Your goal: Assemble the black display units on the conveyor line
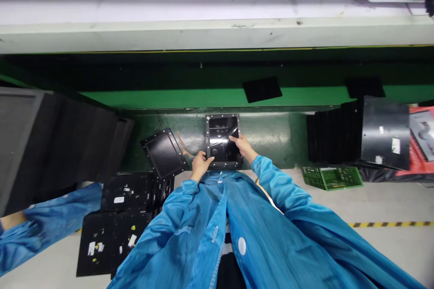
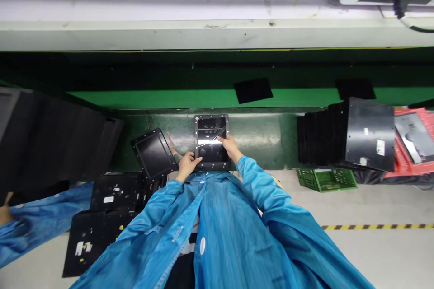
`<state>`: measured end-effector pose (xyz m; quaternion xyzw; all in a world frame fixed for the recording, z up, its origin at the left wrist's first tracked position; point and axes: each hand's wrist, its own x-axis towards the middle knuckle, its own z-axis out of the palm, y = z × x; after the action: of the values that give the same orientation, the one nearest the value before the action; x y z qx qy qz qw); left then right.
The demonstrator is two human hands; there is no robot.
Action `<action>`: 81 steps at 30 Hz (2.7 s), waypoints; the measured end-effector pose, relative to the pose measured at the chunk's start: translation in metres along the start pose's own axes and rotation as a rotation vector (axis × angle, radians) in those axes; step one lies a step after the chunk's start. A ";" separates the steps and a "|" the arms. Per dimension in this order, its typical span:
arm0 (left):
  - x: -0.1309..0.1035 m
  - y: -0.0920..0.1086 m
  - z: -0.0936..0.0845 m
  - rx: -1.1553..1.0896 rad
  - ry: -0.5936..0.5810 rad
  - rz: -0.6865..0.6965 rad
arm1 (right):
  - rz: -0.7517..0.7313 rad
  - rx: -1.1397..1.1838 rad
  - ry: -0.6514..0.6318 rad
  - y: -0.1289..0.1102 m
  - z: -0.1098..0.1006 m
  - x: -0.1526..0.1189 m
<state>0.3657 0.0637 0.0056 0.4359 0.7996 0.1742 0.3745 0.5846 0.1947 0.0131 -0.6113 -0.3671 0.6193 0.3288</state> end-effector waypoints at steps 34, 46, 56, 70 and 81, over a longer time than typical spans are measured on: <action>0.005 0.028 -0.012 0.193 -0.190 -0.227 | 0.289 -1.024 -0.003 0.019 -0.052 -0.064; -0.007 0.017 -0.015 0.287 -0.232 -0.036 | 0.148 -1.109 -0.051 0.031 -0.048 -0.083; 0.102 0.062 -0.041 0.013 0.082 0.271 | -0.340 -0.735 0.133 -0.023 -0.057 0.044; 0.158 0.094 -0.011 -0.250 0.067 0.329 | -0.275 -0.472 0.067 -0.031 -0.025 0.079; 0.156 0.109 0.002 -0.255 0.131 0.308 | -0.272 -0.583 0.150 -0.047 -0.013 0.070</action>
<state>0.3763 0.2536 0.0009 0.4897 0.7176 0.3574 0.3427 0.5933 0.2795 0.0169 -0.6689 -0.5820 0.3916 0.2460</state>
